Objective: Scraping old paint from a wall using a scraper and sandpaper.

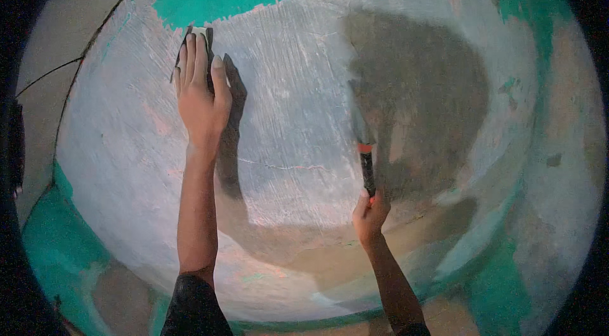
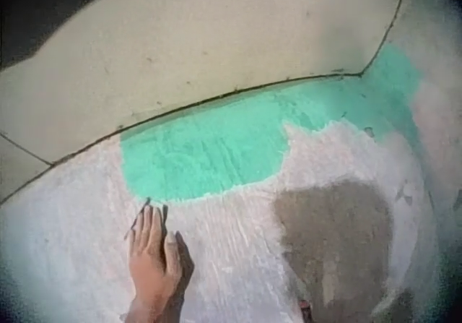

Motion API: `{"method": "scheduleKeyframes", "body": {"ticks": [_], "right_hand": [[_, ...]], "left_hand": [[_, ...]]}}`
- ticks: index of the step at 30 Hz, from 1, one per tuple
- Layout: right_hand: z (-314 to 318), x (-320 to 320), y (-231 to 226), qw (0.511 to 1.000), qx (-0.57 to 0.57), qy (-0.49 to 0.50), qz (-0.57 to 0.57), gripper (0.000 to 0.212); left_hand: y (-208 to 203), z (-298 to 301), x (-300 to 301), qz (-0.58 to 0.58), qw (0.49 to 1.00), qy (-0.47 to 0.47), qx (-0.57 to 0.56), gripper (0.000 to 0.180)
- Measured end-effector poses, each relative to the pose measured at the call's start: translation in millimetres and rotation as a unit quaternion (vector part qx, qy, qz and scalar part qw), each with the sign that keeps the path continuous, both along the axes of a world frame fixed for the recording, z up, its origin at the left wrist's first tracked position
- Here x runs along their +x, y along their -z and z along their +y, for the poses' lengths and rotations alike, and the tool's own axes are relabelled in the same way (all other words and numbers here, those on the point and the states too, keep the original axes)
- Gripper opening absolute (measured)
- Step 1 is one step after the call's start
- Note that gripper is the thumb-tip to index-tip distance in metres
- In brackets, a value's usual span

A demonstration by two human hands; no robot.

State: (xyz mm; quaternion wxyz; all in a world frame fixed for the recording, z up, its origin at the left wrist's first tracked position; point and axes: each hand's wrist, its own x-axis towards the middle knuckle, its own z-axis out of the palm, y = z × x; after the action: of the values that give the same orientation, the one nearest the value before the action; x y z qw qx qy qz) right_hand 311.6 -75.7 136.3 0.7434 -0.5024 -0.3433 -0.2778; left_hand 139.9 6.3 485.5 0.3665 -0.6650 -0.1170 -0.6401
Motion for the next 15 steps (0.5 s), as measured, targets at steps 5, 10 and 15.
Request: {"method": "scheduleKeyframes", "body": {"ticks": [5,10,15], "right_hand": [[-8.8,-4.0,-4.8,0.997,-0.038,-0.059,0.031,0.031],[-7.3,1.2,-1.5,0.999,-0.033,-0.038,0.0,0.034],[-5.5,-2.1,4.5,0.998,-0.053,-0.035,-0.007,0.037]], "left_hand": [[37.5,-20.8,27.5,0.149,0.988,0.035,-0.005,0.059],[-1.1,-3.2,7.6,0.047,0.999,0.004,0.017,0.061],[35.5,-13.6,24.4,0.162,0.986,0.036,0.009,0.063]]}}
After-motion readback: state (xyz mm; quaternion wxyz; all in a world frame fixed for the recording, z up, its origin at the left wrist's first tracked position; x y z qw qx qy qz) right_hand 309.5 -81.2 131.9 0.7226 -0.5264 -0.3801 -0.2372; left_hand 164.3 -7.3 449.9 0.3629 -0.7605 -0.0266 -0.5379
